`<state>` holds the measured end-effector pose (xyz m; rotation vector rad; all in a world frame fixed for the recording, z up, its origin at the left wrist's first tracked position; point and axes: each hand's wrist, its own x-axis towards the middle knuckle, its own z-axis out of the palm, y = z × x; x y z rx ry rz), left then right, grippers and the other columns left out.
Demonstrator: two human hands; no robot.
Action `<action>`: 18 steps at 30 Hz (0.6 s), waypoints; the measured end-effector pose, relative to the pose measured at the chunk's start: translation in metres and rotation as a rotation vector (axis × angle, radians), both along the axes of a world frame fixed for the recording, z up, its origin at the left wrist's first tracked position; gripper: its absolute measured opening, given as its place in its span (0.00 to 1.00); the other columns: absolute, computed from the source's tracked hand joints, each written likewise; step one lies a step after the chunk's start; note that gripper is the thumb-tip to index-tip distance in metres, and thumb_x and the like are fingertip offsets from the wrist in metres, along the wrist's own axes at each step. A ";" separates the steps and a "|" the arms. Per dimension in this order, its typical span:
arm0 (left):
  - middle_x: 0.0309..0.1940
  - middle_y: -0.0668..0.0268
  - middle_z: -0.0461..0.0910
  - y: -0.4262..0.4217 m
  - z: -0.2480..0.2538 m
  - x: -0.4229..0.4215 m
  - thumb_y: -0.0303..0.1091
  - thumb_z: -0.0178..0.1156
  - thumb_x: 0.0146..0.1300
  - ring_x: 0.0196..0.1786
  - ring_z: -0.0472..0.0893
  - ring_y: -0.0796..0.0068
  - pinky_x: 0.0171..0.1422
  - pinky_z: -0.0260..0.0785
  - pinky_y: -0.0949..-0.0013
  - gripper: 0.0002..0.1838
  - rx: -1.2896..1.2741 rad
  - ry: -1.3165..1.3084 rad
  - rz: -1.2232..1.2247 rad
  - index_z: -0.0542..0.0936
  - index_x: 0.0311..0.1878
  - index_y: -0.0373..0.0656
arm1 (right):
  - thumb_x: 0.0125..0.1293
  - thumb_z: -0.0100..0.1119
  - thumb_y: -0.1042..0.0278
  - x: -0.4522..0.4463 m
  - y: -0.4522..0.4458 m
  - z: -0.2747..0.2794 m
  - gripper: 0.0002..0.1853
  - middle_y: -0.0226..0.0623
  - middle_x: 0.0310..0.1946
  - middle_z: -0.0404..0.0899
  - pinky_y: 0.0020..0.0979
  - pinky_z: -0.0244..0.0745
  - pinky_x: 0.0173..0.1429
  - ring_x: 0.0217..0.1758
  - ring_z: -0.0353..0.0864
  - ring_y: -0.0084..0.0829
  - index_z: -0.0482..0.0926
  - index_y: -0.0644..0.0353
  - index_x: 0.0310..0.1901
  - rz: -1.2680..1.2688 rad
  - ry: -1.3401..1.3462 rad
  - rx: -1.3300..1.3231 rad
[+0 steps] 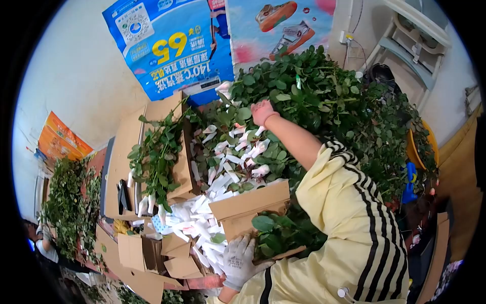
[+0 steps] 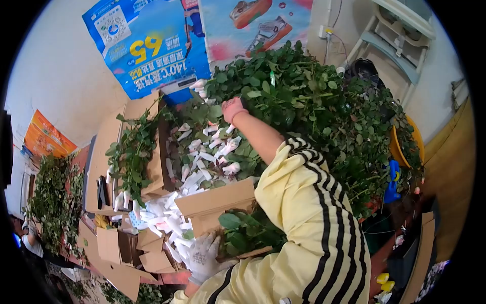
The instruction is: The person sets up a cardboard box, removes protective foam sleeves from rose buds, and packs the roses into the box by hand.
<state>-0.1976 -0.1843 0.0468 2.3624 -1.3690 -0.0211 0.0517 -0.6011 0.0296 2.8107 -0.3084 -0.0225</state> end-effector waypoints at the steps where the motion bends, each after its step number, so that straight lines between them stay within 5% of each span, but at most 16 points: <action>1: 0.49 0.56 0.76 -0.001 0.000 0.001 0.67 0.65 0.38 0.54 0.73 0.54 0.59 0.63 0.55 0.42 -0.026 0.019 -0.008 0.78 0.46 0.37 | 0.59 0.41 0.66 -0.006 0.001 0.002 0.17 0.41 0.45 0.79 0.34 0.67 0.53 0.48 0.79 0.32 0.73 0.58 0.48 0.023 0.002 -0.048; 5: 0.50 0.55 0.75 0.000 0.000 0.000 0.66 0.66 0.39 0.54 0.73 0.54 0.59 0.63 0.55 0.42 -0.068 0.010 -0.008 0.78 0.47 0.36 | 0.60 0.41 0.67 -0.027 -0.009 0.026 0.16 0.39 0.43 0.77 0.38 0.66 0.48 0.44 0.75 0.37 0.73 0.51 0.48 0.131 0.099 -0.261; 11: 0.55 0.50 0.72 0.003 -0.007 -0.004 0.64 0.67 0.39 0.60 0.68 0.49 0.65 0.57 0.52 0.44 -0.022 0.071 0.010 0.76 0.50 0.34 | 0.54 0.46 0.71 -0.099 -0.072 0.131 0.14 0.40 0.43 0.74 0.38 0.68 0.41 0.39 0.75 0.38 0.72 0.51 0.44 0.263 -0.715 -0.552; 13: 0.55 0.49 0.72 0.002 -0.001 -0.007 0.63 0.68 0.39 0.60 0.68 0.48 0.66 0.57 0.51 0.44 0.035 0.081 0.024 0.75 0.51 0.34 | 0.54 0.47 0.71 -0.132 -0.098 0.172 0.14 0.41 0.40 0.75 0.37 0.69 0.42 0.39 0.75 0.38 0.72 0.54 0.44 0.041 -0.523 -0.673; 16: 0.56 0.49 0.72 -0.003 0.002 -0.007 0.60 0.69 0.39 0.59 0.69 0.47 0.65 0.57 0.49 0.42 0.010 0.100 0.029 0.75 0.51 0.34 | 0.48 0.54 0.74 -0.184 -0.078 0.252 0.17 0.40 0.41 0.77 0.40 0.74 0.46 0.43 0.77 0.44 0.76 0.55 0.43 0.398 -0.912 -0.597; 18: 0.56 0.50 0.72 -0.002 0.000 -0.005 0.60 0.69 0.39 0.59 0.69 0.47 0.65 0.57 0.49 0.42 -0.009 0.094 0.009 0.74 0.51 0.34 | 0.47 0.54 0.76 -0.217 -0.060 0.274 0.18 0.39 0.41 0.77 0.39 0.72 0.50 0.46 0.77 0.42 0.77 0.54 0.44 0.266 -0.907 -0.570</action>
